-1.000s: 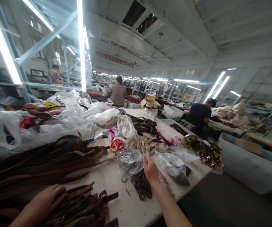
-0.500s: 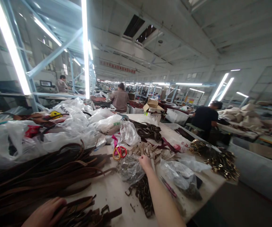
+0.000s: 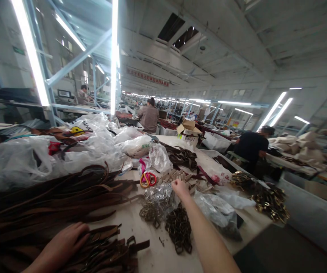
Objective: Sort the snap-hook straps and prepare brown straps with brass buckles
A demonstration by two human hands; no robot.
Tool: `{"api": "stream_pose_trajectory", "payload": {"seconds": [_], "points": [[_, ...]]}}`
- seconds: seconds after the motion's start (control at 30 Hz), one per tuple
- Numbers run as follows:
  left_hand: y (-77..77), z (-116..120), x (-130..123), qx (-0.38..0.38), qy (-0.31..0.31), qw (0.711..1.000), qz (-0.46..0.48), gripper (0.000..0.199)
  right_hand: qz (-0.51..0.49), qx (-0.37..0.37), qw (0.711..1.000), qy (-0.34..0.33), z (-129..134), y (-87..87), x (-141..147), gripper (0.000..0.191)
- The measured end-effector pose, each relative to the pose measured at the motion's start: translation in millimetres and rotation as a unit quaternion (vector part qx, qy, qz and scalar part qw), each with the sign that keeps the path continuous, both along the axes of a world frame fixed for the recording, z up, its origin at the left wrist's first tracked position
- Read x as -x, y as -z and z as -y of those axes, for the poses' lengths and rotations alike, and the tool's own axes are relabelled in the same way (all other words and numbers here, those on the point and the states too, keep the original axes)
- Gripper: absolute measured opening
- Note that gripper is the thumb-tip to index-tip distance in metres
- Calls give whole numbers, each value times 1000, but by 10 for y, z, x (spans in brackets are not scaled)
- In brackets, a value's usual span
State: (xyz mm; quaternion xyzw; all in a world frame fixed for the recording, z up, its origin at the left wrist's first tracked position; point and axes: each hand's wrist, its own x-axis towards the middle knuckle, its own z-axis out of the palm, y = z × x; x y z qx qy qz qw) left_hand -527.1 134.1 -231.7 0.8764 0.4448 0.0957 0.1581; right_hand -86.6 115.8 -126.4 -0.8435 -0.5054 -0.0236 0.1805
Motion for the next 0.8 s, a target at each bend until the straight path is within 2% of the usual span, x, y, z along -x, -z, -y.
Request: {"api": "stream_pose_trajectory", "payload": {"seconds": [0.07,0.17,0.27,0.33,0.37,0.47,0.53,0.6,0.67,0.8], "points": [[0,13,6,-6,0,1000,2,27,6,-17,1000,-1,126,32,97,18],[-47,40,0,-5,-3,1000,-1,27,31,-73,997,-15,352,-33,358,30],[-95,55,-15,2,-3,1000,-8,26,40,-90,991,-90,601,-51,769,29],[-102,56,-21,-2,-2,1000,-10,25,23,-53,983,-171,733,64,1059,20],[-97,56,-22,-5,-1,1000,-10,25,18,-13,972,-233,773,159,1183,19],[-74,62,-18,-12,-2,1000,-13,24,45,27,968,-245,769,485,1434,19],[-70,71,-13,-16,-5,1000,-15,24,63,27,972,-226,700,652,1516,14],[-79,81,-10,-18,-8,1000,-18,24,87,30,969,-229,639,742,1550,19],[-95,87,-11,-17,-9,1000,-18,25,114,34,962,-245,621,771,1535,23],[-87,61,-16,-16,-5,1000,-12,29,162,47,950,-262,679,787,1392,12]]}}
